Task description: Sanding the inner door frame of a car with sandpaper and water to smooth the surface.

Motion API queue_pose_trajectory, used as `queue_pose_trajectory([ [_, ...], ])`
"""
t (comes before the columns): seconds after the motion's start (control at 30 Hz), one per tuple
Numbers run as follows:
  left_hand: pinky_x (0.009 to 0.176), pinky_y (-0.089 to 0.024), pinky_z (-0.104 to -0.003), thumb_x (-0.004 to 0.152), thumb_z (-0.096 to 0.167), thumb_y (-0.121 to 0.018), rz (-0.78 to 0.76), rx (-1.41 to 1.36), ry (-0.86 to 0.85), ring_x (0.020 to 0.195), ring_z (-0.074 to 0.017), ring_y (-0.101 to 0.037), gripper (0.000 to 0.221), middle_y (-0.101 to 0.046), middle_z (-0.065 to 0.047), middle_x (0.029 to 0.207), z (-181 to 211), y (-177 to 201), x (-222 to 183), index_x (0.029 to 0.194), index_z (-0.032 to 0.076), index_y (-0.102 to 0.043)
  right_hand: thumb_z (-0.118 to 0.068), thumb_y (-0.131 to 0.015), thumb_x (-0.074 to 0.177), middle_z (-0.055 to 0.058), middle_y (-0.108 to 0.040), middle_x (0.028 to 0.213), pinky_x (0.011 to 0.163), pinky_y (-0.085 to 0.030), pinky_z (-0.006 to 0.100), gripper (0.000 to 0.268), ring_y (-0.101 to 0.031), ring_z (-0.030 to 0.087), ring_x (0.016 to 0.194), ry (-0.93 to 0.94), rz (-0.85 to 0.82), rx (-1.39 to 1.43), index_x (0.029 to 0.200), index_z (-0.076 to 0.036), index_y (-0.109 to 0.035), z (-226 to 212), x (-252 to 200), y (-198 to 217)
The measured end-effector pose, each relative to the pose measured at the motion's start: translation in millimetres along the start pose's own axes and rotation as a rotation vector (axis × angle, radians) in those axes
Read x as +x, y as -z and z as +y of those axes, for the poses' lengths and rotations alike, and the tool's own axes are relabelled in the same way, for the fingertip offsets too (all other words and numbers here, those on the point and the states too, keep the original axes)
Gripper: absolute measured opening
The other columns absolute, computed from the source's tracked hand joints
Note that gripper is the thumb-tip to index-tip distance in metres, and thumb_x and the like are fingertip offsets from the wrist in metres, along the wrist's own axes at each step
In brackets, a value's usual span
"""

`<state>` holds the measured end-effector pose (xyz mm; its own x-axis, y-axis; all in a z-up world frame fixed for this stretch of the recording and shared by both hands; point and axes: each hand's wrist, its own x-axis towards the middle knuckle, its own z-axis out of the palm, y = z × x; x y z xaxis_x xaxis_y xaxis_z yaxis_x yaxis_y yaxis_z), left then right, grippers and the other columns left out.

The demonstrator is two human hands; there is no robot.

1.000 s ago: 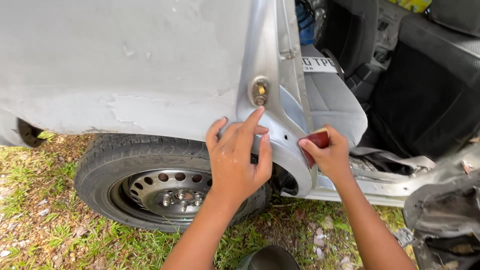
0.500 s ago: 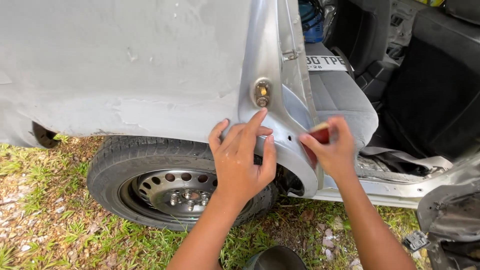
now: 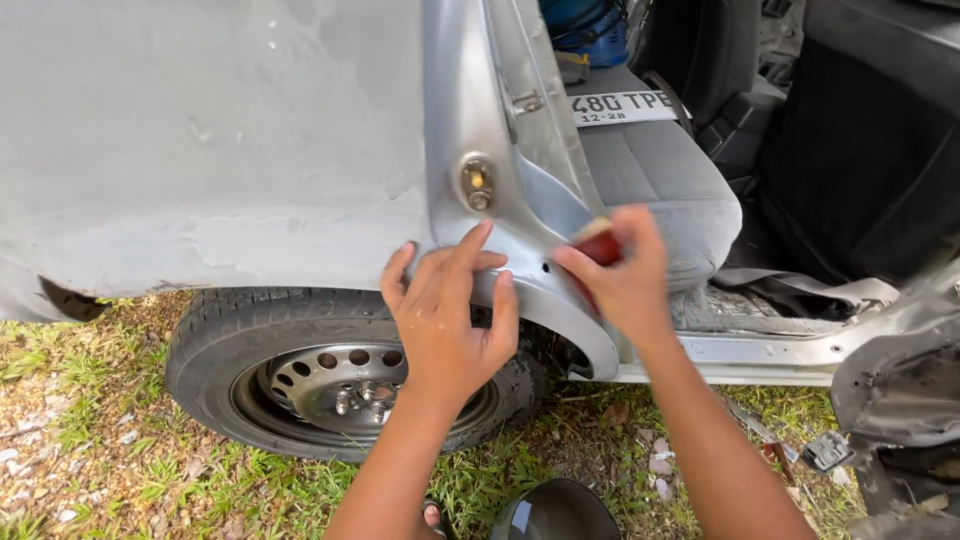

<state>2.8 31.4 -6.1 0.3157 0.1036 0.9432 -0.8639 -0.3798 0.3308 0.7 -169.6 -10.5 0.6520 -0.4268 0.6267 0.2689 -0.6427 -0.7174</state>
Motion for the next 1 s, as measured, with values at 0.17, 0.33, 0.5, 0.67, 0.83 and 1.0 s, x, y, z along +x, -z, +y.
queue_pose_trajectory([
  [0.17,0.112,-0.026,-0.046,0.091,0.01,-0.067,0.013,0.009,0.019,0.088,-0.017,-0.067,0.04,-0.074,0.004,0.087,1.4,-1.1,1.8,0.131,0.005,-0.066,-0.039,-0.101,0.065,0.006,-0.061,0.08,0.078,-0.047,0.033,0.059,-0.063,0.021,0.082,0.058,-0.04,0.065,0.094,-0.015,-0.056,-41.5,7.5,-25.0],
  [0.33,0.111,-0.026,-0.046,0.091,0.009,-0.068,0.021,-0.006,0.014,0.087,-0.0181,-0.068,0.038,-0.074,0.002,0.086,-2.7,0.7,1.5,0.128,0.004,-0.067,-0.029,-0.1,0.067,0.011,-0.061,0.084,0.081,-0.045,0.041,0.059,-0.059,0.026,0.085,-0.041,0.014,-0.043,0.1,-0.012,-0.055,49.5,-17.8,22.1],
  [0.5,0.112,-0.028,-0.044,0.091,0.009,-0.066,0.017,-0.019,0.024,0.087,-0.0149,-0.069,0.039,-0.075,0.005,0.087,1.2,0.3,0.8,0.13,0.007,-0.067,-0.036,-0.103,0.061,0.012,-0.059,0.08,0.077,-0.046,0.04,0.064,-0.062,0.03,0.079,0.174,0.028,0.03,0.097,-0.011,-0.056,-22.0,9.7,-31.4],
  [0.67,0.111,-0.028,-0.043,0.092,0.009,-0.066,0.021,-0.008,0.028,0.086,-0.0147,-0.068,0.039,-0.075,0.005,0.086,-4.2,-2.4,-2.1,0.131,0.005,-0.065,-0.039,-0.102,0.064,0.007,-0.062,0.081,0.075,-0.046,0.034,0.055,-0.063,0.024,0.08,0.146,-0.012,0.045,0.093,-0.014,-0.063,-35.0,5.5,-24.2],
  [0.83,0.111,-0.028,-0.044,0.089,0.01,-0.068,0.046,-0.052,0.049,0.085,-0.0168,-0.068,0.038,-0.075,0.003,0.085,-3.5,0.0,4.5,0.126,0.004,-0.067,-0.035,-0.1,0.068,0.01,-0.061,0.079,0.077,-0.045,0.036,0.053,-0.059,0.025,0.079,0.004,0.032,-0.056,0.094,-0.012,-0.058,30.1,-11.1,7.2],
  [1.0,0.11,-0.031,-0.044,0.092,0.009,-0.066,0.059,-0.099,0.057,0.083,-0.017,-0.069,0.04,-0.074,0.003,0.084,4.5,4.7,0.8,0.131,0.005,-0.065,-0.043,-0.102,0.063,0.011,-0.061,0.079,0.078,-0.047,0.04,0.061,-0.064,0.031,0.081,0.16,0.032,-0.031,0.093,-0.012,-0.059,-45.7,8.4,-29.4],
])
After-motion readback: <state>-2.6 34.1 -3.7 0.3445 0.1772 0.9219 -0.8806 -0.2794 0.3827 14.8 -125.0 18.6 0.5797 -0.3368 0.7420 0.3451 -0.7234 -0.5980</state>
